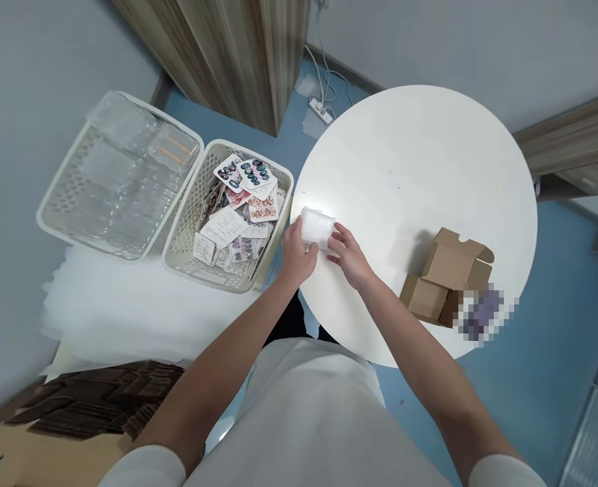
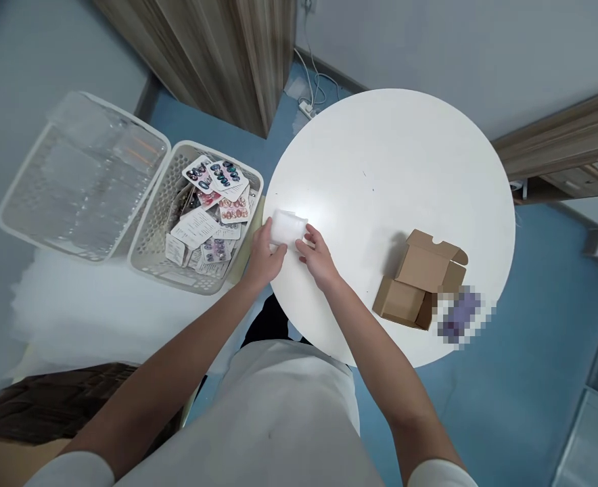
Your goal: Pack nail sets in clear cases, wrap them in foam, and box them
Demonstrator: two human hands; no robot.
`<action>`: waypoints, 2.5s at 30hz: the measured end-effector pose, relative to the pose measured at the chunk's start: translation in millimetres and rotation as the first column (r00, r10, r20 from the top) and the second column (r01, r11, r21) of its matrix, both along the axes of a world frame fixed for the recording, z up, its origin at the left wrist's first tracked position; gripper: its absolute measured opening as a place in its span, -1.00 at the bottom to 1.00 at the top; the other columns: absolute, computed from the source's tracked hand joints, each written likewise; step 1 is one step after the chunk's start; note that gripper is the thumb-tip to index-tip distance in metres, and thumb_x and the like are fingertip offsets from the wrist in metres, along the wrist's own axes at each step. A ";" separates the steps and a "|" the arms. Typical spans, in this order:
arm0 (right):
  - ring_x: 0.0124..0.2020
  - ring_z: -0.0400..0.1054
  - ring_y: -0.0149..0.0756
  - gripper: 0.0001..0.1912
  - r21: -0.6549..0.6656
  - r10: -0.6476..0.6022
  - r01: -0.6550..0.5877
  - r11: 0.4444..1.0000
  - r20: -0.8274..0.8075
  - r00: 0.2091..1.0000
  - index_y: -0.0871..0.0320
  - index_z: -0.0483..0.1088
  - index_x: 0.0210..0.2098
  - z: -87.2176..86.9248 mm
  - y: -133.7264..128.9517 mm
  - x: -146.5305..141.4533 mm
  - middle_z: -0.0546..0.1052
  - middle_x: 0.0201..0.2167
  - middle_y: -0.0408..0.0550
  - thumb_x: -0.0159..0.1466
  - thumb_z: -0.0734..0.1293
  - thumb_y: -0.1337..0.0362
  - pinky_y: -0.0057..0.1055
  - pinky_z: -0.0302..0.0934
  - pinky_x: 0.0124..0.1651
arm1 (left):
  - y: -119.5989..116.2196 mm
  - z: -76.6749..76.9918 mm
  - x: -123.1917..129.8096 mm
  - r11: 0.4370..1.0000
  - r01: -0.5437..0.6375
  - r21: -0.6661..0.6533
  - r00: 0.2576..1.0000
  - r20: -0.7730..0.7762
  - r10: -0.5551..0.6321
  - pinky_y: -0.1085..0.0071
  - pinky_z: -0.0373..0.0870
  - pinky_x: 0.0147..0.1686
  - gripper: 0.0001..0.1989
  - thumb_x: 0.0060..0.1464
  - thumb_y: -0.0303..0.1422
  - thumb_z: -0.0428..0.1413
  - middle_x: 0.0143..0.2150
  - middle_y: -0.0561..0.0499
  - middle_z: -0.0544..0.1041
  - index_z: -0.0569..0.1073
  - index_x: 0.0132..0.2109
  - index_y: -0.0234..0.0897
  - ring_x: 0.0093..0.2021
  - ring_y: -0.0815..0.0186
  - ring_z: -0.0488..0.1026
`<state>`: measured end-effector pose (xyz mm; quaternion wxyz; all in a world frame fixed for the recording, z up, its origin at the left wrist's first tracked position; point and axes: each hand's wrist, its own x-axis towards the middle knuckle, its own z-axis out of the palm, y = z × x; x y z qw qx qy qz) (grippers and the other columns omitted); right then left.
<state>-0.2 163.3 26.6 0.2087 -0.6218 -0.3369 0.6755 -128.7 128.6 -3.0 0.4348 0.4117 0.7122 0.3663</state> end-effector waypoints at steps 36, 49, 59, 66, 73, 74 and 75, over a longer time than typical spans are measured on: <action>-0.37 0.30 -0.40 -0.54 0.357 -0.370 0.360 0.862 -0.042 0.928 0.04 0.21 -0.11 23.0 -96.1 224.6 0.38 -0.21 -0.11 -0.04 0.26 0.39 -0.36 0.25 -0.30 | -51.5 41.5 215.7 0.976 0.193 0.097 0.976 0.080 -0.201 0.49 0.35 -0.43 -0.72 -0.09 -0.43 0.05 -0.18 -0.02 0.34 0.28 -0.15 -0.23 -0.24 0.36 0.31; -0.27 0.29 -0.34 -0.43 0.394 -0.174 0.059 0.917 0.263 0.949 0.06 0.13 0.06 -17.1 -114.7 279.1 0.32 -0.10 -0.05 0.03 0.16 0.46 -0.30 0.24 -0.17 | -58.6 23.5 268.2 0.917 0.370 -0.148 0.887 -0.239 -0.396 0.35 0.32 -0.25 -0.68 -0.05 -0.48 0.01 -0.16 -0.08 0.35 0.18 -0.09 -0.30 -0.21 0.32 0.34; -0.22 0.28 -0.21 -0.41 0.226 0.172 -0.438 0.870 0.693 0.700 0.18 0.00 0.17 -13.5 -113.8 278.9 0.29 -0.11 0.10 0.14 0.12 0.50 -0.36 0.19 -0.25 | -64.4 31.0 274.0 0.740 0.566 -0.364 0.665 -0.328 -0.670 0.22 0.22 -0.03 -0.46 -0.06 -0.41 0.04 0.04 -0.26 0.27 0.12 0.10 -0.40 0.07 0.08 0.23; -0.22 0.24 -0.16 -0.37 0.261 0.152 -0.522 0.812 0.769 0.621 0.31 -0.05 0.19 -17.3 -119.6 273.5 0.28 -0.20 0.16 0.11 0.06 0.58 -0.31 0.21 -0.24 | -71.3 30.7 277.7 0.780 0.551 -0.296 0.721 -0.303 -0.624 0.21 0.18 0.06 -0.40 -0.08 -0.42 0.04 0.15 -0.30 0.08 0.09 0.14 -0.42 0.14 0.06 0.14; 0.03 0.13 -0.10 -0.51 0.506 -0.056 -0.413 0.757 0.680 0.731 0.16 0.08 0.14 7.1 -127.7 299.6 0.23 0.00 0.14 0.20 0.09 0.36 -0.15 0.13 0.02 | -71.1 40.6 262.8 0.894 0.442 -0.070 0.847 -0.296 -0.442 0.21 0.10 0.12 -0.55 -0.01 -0.45 -0.04 0.11 -0.18 0.19 0.20 0.08 -0.31 0.16 0.16 0.11; 0.04 0.12 -0.09 -0.51 0.489 -0.063 -0.378 0.786 0.671 0.739 0.17 0.09 0.13 9.4 -126.6 305.9 0.24 0.00 0.14 0.20 0.11 0.32 -0.14 0.12 0.03 | -70.3 39.8 258.0 0.916 0.394 -0.072 0.873 -0.284 -0.397 0.21 0.11 0.11 -0.55 -0.01 -0.44 -0.04 0.11 -0.18 0.21 0.20 0.08 -0.30 0.15 0.17 0.13; 0.05 0.13 -0.09 -0.51 0.457 -0.054 -0.342 0.821 0.659 0.751 0.18 0.10 0.13 10.4 -125.2 311.9 0.24 0.01 0.14 0.20 0.11 0.28 -0.15 0.12 0.04 | -69.6 38.3 253.1 0.935 0.340 -0.097 0.899 -0.258 -0.354 0.21 0.14 0.08 -0.55 0.00 -0.43 -0.03 0.11 -0.18 0.22 0.19 0.09 -0.30 0.14 0.16 0.16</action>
